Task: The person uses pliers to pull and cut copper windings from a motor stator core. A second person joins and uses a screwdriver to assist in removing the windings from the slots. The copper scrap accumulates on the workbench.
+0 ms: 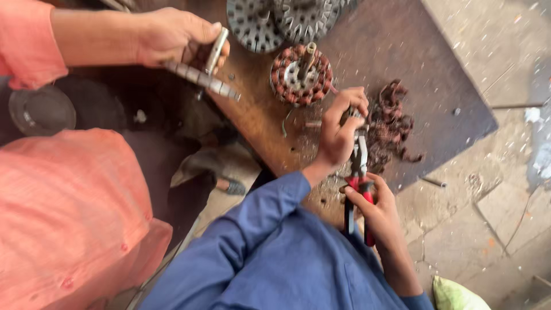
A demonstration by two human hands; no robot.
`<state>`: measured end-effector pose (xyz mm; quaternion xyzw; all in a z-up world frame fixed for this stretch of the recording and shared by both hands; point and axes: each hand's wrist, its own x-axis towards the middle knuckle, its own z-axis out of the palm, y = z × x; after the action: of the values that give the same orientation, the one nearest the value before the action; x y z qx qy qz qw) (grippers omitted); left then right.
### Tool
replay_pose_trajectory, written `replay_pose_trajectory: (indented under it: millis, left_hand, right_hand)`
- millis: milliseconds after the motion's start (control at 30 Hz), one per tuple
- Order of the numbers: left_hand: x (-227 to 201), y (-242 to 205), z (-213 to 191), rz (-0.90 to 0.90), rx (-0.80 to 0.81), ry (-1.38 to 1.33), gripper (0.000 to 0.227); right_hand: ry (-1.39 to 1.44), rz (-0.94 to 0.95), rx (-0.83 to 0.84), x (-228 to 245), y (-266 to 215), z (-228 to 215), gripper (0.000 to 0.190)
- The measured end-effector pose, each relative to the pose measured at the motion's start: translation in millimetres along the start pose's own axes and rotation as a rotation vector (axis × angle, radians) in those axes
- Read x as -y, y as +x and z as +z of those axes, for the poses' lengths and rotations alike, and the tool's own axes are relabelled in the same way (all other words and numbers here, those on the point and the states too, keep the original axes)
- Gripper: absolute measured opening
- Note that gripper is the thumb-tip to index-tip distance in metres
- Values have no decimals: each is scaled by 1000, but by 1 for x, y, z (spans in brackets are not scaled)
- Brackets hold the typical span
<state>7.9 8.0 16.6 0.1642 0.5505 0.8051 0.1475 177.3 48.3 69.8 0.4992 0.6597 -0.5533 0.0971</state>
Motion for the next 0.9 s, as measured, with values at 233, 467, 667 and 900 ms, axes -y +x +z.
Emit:
replay_pose_trajectory:
  millis: [233, 467, 667, 900]
  left_hand:
    - [10, -1, -2, 19, 28, -40, 8]
    - [16, -2, -4, 49, 55, -11, 6]
    - [14, 8, -3, 50, 130, -3, 6]
    - [-12, 7, -6, -146, 66, -29, 4]
  right_hand:
    - [162, 180, 236, -24, -3, -1, 40]
    - [1022, 224, 624, -32, 0, 1, 40]
    - [1284, 138, 743, -56, 4, 23, 48]
    - [1194, 73, 608, -59, 1, 26, 51]
